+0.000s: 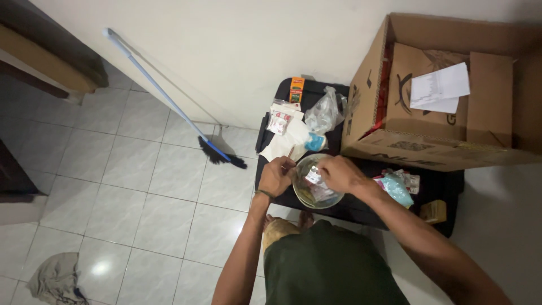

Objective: The person sorts through packets of medication, a small box, and several small plastic bags, moving them between a small container and a larger cardboard box.

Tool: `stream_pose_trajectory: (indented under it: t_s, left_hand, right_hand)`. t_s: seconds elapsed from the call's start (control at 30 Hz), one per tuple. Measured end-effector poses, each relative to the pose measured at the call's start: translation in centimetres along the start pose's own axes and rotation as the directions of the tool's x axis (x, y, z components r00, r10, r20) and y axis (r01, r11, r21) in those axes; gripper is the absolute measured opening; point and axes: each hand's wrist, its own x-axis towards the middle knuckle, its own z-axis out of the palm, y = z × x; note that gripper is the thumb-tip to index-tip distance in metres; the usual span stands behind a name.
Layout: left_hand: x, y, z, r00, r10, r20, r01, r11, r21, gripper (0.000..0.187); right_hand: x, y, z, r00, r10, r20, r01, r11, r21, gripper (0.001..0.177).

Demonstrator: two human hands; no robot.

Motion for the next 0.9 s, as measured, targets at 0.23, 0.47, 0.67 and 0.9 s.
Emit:
stream_pose_trajectory:
  t_s: [0.23, 0.47, 0.67, 0.9]
  left_hand:
    - [-0.2, 4.5, -1.5, 1.0, 0.008, 0.017, -0.003, 0.967, -0.257, 0.02]
    - [0.5, 5.4, -1.7, 0.992, 0.045, 0.119, -0.012, 0.964, -0.264, 0.016]
    - [0.6, 2.9, -0.6, 0.995, 0.039, -0.092, -0.045, 0.997, -0.064, 0.016]
    - [-0.1, 0.7, 0.4, 1.0, -0.009, -0.011, 0.008, 0.997, -0.073, 0.022]
  right_hand:
    - [0.2, -1.5, -3.5, 0.993, -0.009, -0.121, 0.044, 0.955, 0.293, 0.016]
    - [0.2, -3.2, -5.0, 0.988, -0.048, -0.144, 0.074, 0.981, 0.181, 0.014]
    - [0.5, -1.2, -0.2, 0.993, 0.052, 0.111, 0.002, 0.899, -0.437, 0.019]
    - [3.2, 2.5, 6.9, 0.973, -0.012, 0.232, 0.094, 0.933, -0.347, 0.028]
